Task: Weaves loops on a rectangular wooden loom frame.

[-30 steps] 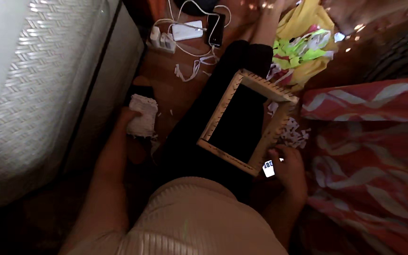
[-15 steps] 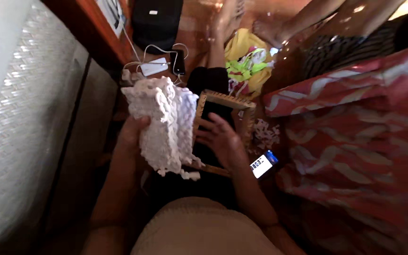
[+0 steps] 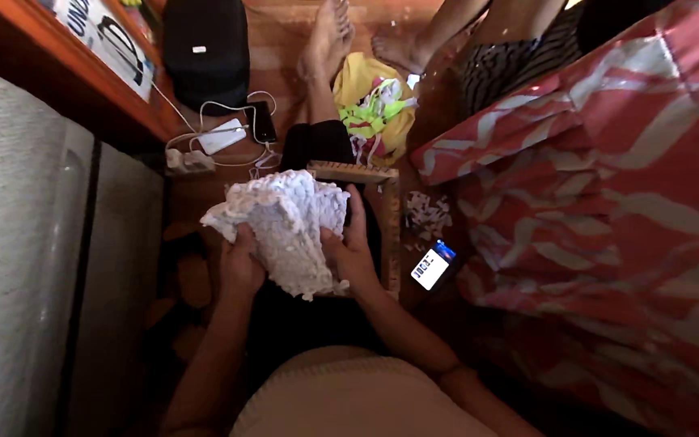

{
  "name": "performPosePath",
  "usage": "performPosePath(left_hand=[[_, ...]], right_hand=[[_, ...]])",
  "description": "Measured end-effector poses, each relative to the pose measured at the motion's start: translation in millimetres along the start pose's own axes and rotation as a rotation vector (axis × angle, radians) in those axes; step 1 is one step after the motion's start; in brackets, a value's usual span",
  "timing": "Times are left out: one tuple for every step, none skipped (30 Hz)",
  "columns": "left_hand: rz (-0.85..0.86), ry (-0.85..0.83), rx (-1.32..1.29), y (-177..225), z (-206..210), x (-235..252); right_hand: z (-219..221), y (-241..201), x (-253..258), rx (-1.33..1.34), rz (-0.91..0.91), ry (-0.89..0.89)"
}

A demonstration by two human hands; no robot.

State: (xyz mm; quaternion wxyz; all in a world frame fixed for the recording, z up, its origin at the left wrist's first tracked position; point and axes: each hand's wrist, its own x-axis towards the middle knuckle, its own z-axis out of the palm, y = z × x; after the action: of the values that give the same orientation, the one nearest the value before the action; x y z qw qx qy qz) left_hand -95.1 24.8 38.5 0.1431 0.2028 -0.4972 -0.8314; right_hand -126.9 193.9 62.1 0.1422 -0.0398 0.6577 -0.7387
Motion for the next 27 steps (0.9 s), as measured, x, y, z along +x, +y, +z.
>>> performPosePath(left_hand=[[0.001,-0.025,-0.079,-0.4,-2.0,1.6],[0.000,-0.058,-0.134,-1.1,-4.3,3.2],[-0.001,-0.089,-0.177,-2.3,-6.6,4.6],[-0.004,-0.124,-0.210,-3.7,-8.8,5.9],[-0.010,-0.160,-0.227,-4.9,-10.9,6.8],[-0.018,-0.186,-0.224,-5.5,-12.7,6.8],[-0.032,-0.204,-0.196,-5.0,-14.2,5.8],[-0.048,-0.212,-0.151,-3.8,-15.0,3.5],[-0.063,-0.223,-0.099,-2.5,-15.6,0.3],[-0.079,-0.247,-0.048,-1.5,-16.4,-2.7],[-0.095,-0.275,-0.007,-0.8,-17.1,-5.1],[-0.108,-0.287,0.015,-0.1,-17.4,-7.3],[-0.112,-0.288,-0.005,0.3,-17.6,-8.0],[-0.101,-0.281,-0.046,1.0,-18.2,-7.2],[-0.074,-0.287,-0.110,1.1,-20.9,-4.3],[-0.036,-0.327,-0.188,1.1,-26.0,0.8],[0.007,-0.407,-0.256,1.5,-32.6,7.8],[0.042,-0.428,-0.300,3.0,-38.7,13.9],[0.076,-0.397,-0.331,5.6,-44.6,18.9],[0.125,-0.381,-0.340,9.4,-51.0,23.5],[0.193,-0.384,-0.316,15.4,-54.2,27.6],[0.248,-0.394,-0.300,22.3,-56.9,30.7],[0.295,-0.401,-0.280,28.9,-59.3,32.4],[0.337,-0.387,-0.252,34.7,-61.5,32.7],[0.375,-0.367,-0.226,39.5,-62.9,32.1],[0.412,-0.345,-0.195,43.3,-63.6,30.4],[0.440,-0.326,-0.170,46.7,-63.5,27.7]], right_hand=[[-0.5,0.3,0.8,-0.011,-0.017,0.026],[-2.5,0.8,1.2,-0.031,-0.042,0.023],[-5.7,2.1,1.0,-0.061,-0.073,0.001],[-9.2,3.3,0.7,-0.098,-0.111,-0.022],[-11.7,3.2,0.6,-0.133,-0.126,-0.028],[-14.9,1.9,0.5,-0.170,-0.112,-0.051],[-17.2,0.4,0.5,-0.193,-0.079,-0.075],[-18.5,-1.7,0.4,-0.189,-0.038,-0.095],[-18.7,-4.1,0.4,-0.175,-0.002,-0.112],[-17.9,-9.3,-0.1,-0.155,0.051,-0.126],[-16.3,-13.6,0.0,-0.132,0.092,-0.122],[-15.4,-15.8,0.6,-0.108,0.122,-0.115],[-15.3,-15.6,1.2,-0.065,0.138,-0.107],[-16.5,-13.3,2.2,0.015,0.144,-0.093],[-19.0,-10.2,3.5,0.132,0.146,-0.080],[-22.7,-8.0,4.4,0.267,0.149,-0.073],[-26.7,-7.9,5.0,0.386,0.153,-0.064],[-31.7,-8.6,5.7,0.473,0.156,-0.060],[-37.9,-8.5,7.0,0.549,0.149,-0.068],[-44.6,-7.9,9.1,0.616,0.133,-0.090],[-51.6,-6.5,11.9,0.679,0.111,-0.134],[-58.1,-4.8,14.6,0.728,0.083,-0.183],[-64.4,-2.3,17.0,0.781,0.046,-0.240],[-69.9,0.0,18.7,0.826,0.003,-0.295],[-74.2,2.0,19.9,0.869,-0.040,-0.333],[-77.7,4.3,20.6,0.905,-0.086,-0.366],[-79.9,6.1,20.6,0.942,-0.120,-0.388]])
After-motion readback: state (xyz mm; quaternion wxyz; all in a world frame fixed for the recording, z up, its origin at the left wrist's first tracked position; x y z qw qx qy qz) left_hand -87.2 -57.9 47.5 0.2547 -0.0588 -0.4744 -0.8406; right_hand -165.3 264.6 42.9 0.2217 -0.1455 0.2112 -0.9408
